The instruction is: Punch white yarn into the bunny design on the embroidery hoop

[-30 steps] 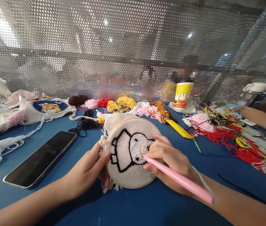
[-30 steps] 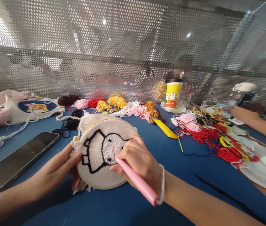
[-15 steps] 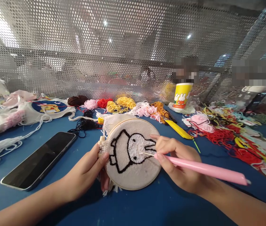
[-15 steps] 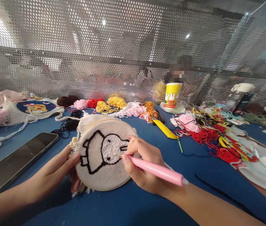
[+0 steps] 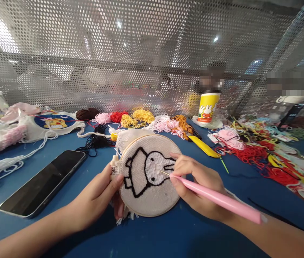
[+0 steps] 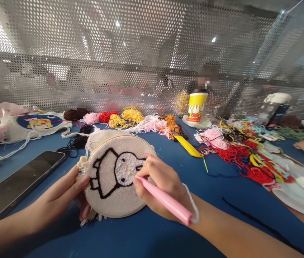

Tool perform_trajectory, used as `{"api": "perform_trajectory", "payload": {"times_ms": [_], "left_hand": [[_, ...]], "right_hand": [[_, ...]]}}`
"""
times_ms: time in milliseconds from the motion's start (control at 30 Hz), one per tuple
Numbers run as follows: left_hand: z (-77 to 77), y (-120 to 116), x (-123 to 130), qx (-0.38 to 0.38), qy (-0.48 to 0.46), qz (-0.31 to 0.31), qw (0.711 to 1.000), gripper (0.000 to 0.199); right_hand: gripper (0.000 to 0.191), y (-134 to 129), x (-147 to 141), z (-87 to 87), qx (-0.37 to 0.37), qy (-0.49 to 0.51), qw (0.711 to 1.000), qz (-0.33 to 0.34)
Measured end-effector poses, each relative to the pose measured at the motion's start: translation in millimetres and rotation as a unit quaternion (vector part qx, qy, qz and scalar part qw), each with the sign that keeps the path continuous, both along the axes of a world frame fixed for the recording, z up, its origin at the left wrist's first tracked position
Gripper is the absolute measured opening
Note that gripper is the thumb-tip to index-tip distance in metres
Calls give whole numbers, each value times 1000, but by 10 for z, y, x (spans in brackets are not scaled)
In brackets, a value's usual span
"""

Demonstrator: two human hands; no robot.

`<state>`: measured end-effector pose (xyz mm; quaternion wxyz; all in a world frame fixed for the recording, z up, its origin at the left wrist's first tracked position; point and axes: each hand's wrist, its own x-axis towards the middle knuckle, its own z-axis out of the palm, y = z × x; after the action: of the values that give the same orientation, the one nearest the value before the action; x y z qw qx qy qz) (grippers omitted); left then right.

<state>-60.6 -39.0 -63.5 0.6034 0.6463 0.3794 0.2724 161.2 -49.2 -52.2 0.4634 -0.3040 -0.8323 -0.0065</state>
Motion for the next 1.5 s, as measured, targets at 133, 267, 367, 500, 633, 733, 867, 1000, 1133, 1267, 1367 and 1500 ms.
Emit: {"api": "perform_trajectory", "payload": {"times_ms": [133, 267, 367, 500, 633, 733, 867, 1000, 1133, 1267, 1367, 1500], "left_hand": [[8, -12, -6, 16, 13, 2, 1000, 18], [30, -24, 2, 29, 14, 8, 999, 18], [55, -40, 8, 33, 25, 3, 999, 18], [86, -70, 8, 60, 47, -11, 997, 19], [90, -84, 0, 77, 51, -26, 995, 17], [82, -80, -9, 79, 57, -30, 995, 17], [91, -80, -7, 78, 65, -32, 994, 18], [126, -90, 2, 100, 82, -35, 991, 19], [157, -102, -1, 124, 101, -40, 986, 21], [193, -132, -5, 168, 136, -52, 975, 24], [215, -157, -1, 190, 137, -53, 971, 23], [180, -144, 4, 157, 114, -33, 980, 16]], "right_hand": [[12, -14, -50, 42, 24, -32, 999, -14], [14, -28, -55, 14, 46, -54, 997, -12], [13, -42, -45, -20, 63, -96, 993, -10], [10, -70, -48, -42, 72, -126, 989, -29], [9, -83, -55, -39, 64, -105, 992, -39], [9, -77, -57, -36, 87, -101, 990, -33], [10, -76, -69, -31, 71, -94, 992, -45], [3, -89, -67, -12, 70, -106, 991, -35], [10, -74, -50, -28, 75, -113, 990, -42], [16, -43, -48, -64, 50, -108, 992, -43], [12, -30, -57, -61, 41, -117, 991, -51], [5, -13, -58, -46, 70, -110, 990, -45]]}}
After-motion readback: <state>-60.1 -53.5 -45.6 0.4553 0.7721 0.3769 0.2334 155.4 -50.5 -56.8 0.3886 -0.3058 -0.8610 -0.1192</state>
